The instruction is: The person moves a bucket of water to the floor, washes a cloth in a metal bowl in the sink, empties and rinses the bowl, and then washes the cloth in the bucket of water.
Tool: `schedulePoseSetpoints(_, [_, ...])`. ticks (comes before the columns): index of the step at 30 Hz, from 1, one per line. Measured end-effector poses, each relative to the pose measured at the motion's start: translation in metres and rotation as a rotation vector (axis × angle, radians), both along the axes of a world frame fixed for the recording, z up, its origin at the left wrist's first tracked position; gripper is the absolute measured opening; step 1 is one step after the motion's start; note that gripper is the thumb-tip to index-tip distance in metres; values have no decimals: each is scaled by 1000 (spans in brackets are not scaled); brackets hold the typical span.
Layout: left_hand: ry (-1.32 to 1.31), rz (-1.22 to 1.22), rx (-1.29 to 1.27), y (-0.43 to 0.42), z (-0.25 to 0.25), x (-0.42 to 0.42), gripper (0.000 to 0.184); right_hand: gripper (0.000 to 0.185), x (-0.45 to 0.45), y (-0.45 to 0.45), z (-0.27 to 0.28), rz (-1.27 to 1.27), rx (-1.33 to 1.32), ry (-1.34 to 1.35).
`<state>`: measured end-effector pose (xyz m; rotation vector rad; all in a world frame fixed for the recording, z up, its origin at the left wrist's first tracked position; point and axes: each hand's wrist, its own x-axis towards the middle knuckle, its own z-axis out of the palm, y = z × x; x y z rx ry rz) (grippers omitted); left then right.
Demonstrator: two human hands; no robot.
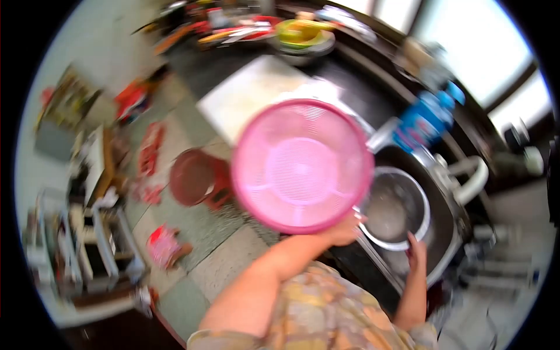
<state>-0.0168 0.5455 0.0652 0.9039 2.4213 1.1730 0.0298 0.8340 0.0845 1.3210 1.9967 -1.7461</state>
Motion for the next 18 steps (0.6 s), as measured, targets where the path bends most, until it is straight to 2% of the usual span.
schedulePoseSetpoints(2, [107,-4,-116,0,9,-5,49,25,-15,-9,16,-58,47,13])
schedulePoseSetpoints(4, [118,-34,-208,-6,36,-6,48,23,-20,-8,16,-4,32,63])
schedulePoseSetpoints(9, [52,-88,-288,-8,57,-9,46,22,-24,-6,18,-36,75,59])
schedulePoseSetpoints(14, [7,-75,-249,-8,53,-8,48,22,-13,2,3,-45,94,-68])
schedulePoseSetpoints(17, [88,-40,-178,-6,28,-5,48,25,-4,11,-17,-30,130,-110])
schedulePoseSetpoints(18, [-33,-20,-162,-4,26,-4,49,26,-3,9,-14,-13,98,-99])
